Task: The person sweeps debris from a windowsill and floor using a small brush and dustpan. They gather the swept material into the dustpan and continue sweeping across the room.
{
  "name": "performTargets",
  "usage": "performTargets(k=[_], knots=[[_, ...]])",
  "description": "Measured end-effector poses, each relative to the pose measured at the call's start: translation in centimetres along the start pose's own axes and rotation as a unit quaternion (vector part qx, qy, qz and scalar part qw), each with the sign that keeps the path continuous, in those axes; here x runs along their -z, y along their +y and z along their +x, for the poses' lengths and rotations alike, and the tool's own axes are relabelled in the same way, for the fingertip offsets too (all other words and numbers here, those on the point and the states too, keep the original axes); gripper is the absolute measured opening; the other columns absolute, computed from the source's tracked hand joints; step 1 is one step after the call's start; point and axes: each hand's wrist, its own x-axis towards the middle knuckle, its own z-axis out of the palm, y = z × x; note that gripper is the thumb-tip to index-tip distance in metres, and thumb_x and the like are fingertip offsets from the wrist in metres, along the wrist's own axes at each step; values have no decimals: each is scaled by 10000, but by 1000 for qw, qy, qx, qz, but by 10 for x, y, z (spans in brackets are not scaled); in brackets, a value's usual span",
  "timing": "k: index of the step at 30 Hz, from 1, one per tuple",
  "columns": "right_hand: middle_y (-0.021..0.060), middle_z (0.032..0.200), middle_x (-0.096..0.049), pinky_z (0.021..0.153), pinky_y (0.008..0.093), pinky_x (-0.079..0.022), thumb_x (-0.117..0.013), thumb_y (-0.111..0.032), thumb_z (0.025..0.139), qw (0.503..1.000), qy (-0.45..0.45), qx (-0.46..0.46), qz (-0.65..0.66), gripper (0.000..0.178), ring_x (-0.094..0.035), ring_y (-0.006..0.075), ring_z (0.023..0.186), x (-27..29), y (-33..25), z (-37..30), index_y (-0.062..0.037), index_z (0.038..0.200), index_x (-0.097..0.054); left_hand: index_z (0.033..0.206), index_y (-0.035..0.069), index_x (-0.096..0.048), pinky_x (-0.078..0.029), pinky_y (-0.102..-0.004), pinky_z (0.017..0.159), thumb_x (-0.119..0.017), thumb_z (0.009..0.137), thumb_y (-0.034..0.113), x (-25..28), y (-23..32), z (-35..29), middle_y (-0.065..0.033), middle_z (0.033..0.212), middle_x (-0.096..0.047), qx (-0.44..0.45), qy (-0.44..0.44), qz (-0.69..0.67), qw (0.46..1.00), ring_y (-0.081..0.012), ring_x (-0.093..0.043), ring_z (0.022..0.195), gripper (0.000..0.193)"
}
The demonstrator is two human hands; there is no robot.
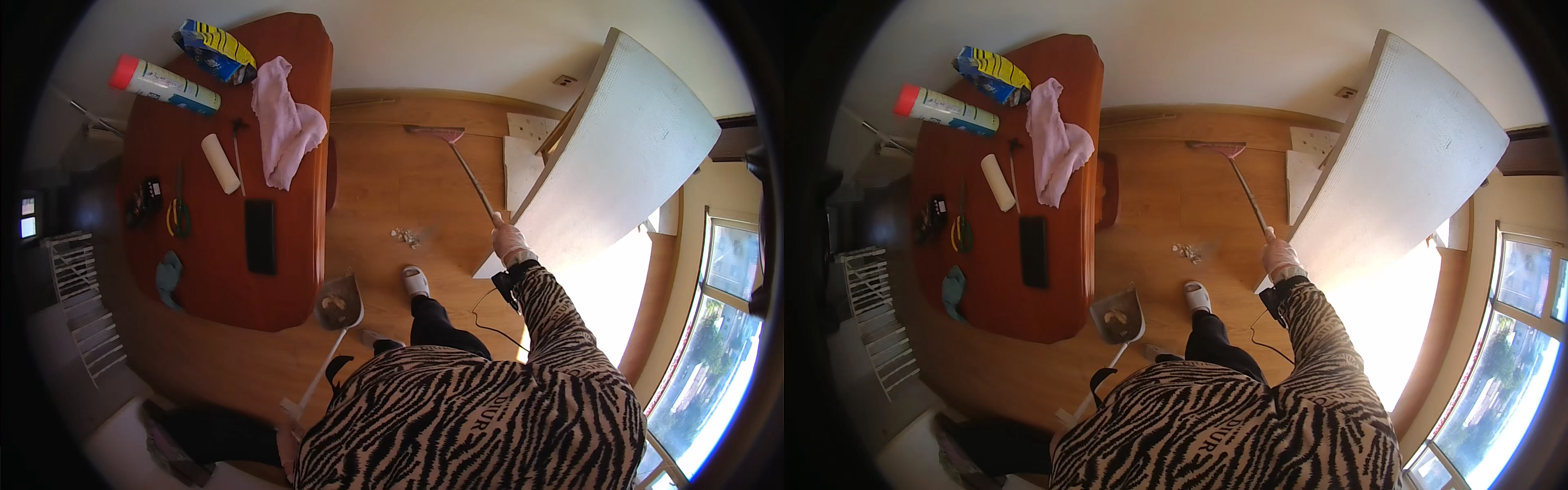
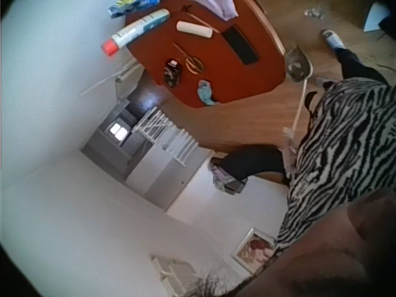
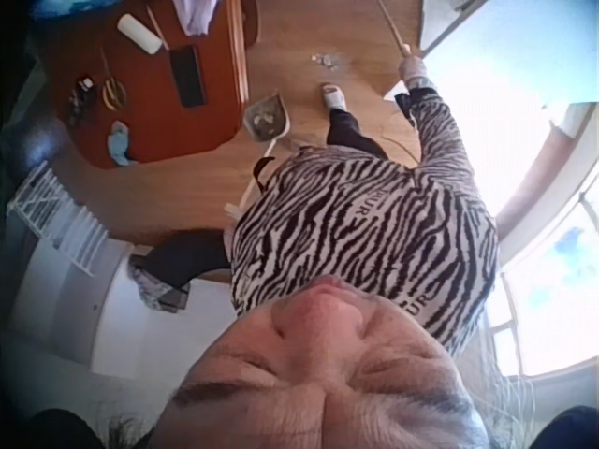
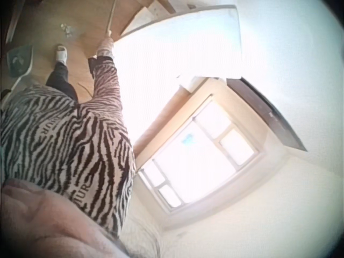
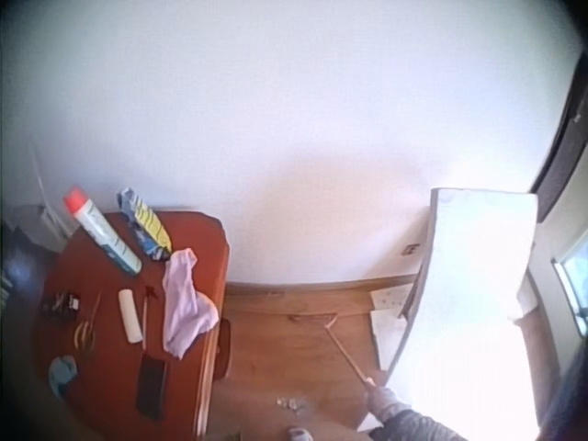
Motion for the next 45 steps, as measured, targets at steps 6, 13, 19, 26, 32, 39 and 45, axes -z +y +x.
performTargets(k=[6,13,19,26,32,39,45], knots=[[258,1102,-678,893,481,-510,-470,-285,999,999,19,-18,22,537,-661,398,1034,21,-19,4,-187,1522,-396,761,107,-438,-206,-319,760,-548,939,158,-21,-6,-23,3,735,-320,7,-2,-19,1000,-174,-308,661,215],[201,1199,-667,966,477,-479,-586,-359,956,988,74,-95,101,464,-626,382,1132,-5,18,-35,-83,1329,-583,768,96,-447,-272,-335,686,-534,937,128,-15,-23,-18,-18,728,-360,6,-7,16,1000,-178,-315,646,193],[239,995,-692,870,456,-505,-604,-379,889,960,37,-126,247,465,-660,404,953,-65,60,-60,3,1152,-630,774,87,-456,-327,-349,623,-523,936,102,-18,-15,-10,-36,722,-394,-81,-42,133,987,-180,-322,634,177],[102,645,-517,646,425,-478,-603,-141,867,943,54,41,327,104,-572,251,653,-87,55,-33,-69,844,-532,778,82,-455,-361,-348,572,-504,935,83,-29,17,-13,-52,714,-420,-312,-77,434,842,-187,-325,619,165],[172,714,-618,718,437,-513,-566,-108,875,952,218,31,214,97,-642,360,804,-121,47,119,-27,926,-581,846,113,-457,-279,-293,709,-474,933,196,-28,29,25,-83,785,-425,18,-58,-61,996,-221,-358,701,121],[224,1043,-665,834,419,-509,-516,-204,958,933,208,-77,282,252,-644,327,1032,-128,26,182,6,1046,-623,1024,113,-649,-460,-425,742,-500,964,430,-37,61,37,-180,910,-650,-204,-109,385,894,-325,-593,841,355],[133,1179,-647,965,393,-439,-441,-269,986,960,0,-47,-276,364,-608,253,1107,-79,-13,165,-27,1233,-555,872,68,-609,-415,-413,608,-530,962,281,-68,89,-20,-46,674,-526,-286,-94,399,866,-255,-519,655,244]])
